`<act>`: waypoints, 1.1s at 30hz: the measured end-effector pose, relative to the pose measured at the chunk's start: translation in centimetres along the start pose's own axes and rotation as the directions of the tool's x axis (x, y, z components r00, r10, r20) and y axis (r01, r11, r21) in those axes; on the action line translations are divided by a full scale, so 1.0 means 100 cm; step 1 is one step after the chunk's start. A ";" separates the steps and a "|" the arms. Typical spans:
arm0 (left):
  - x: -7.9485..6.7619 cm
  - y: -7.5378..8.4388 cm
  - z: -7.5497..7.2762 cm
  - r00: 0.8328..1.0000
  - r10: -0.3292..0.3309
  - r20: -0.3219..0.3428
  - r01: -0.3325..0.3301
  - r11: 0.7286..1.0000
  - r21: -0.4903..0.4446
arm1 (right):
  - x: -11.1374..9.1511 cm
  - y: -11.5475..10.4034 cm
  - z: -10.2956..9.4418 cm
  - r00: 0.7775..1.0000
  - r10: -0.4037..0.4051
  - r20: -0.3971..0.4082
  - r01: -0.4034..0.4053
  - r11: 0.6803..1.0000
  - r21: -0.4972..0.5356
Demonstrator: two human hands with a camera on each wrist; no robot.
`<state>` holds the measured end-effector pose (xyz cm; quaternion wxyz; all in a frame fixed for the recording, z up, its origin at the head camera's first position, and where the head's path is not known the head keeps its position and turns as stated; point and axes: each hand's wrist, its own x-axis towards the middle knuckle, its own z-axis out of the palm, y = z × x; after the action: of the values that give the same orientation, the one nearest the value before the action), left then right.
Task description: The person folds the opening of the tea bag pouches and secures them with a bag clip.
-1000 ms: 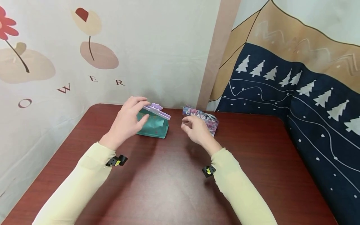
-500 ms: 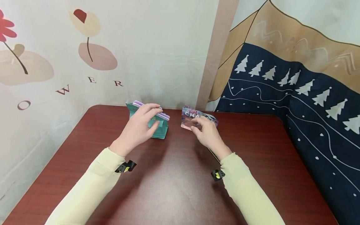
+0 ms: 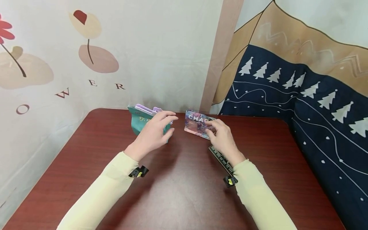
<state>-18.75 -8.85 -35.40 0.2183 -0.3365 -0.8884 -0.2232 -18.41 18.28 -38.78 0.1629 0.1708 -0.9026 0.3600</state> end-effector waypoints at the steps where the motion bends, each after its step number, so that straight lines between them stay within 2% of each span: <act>1: 0.002 0.001 0.001 1.000 0.002 0.003 -0.002 1.000 -0.003 | 0.000 0.001 -0.001 1.000 -0.001 -0.009 0.001 1.000 -0.003; 7: 0.011 0.004 0.011 1.000 0.017 0.016 -0.017 1.000 -0.023 | -0.001 0.009 -0.007 0.998 -0.009 -0.069 0.007 1.000 -0.028; 14: 0.020 0.005 0.024 0.999 0.022 0.033 -0.020 0.999 -0.047 | -0.001 0.017 -0.011 0.993 0.004 -0.114 -0.006 1.000 -0.011; 22: 0.026 0.005 0.036 0.995 -0.007 0.101 0.010 1.000 -0.029 | -0.002 0.024 -0.010 0.985 0.032 -0.168 -0.029 0.999 0.021; 27: 0.031 0.006 0.042 0.990 -0.013 0.141 0.016 1.000 -0.024 | -0.002 0.027 -0.008 0.983 0.043 -0.180 -0.037 0.999 0.033; 33: 0.038 0.010 0.049 0.987 -0.017 0.157 0.026 0.998 -0.050 | -0.004 0.033 -0.006 0.982 0.049 -0.182 -0.045 0.999 0.026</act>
<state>-21.80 -3.63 -37.09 0.1366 -0.3489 -0.9004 -0.2213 -19.34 21.06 -40.54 0.2344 0.1174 -0.8837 0.3878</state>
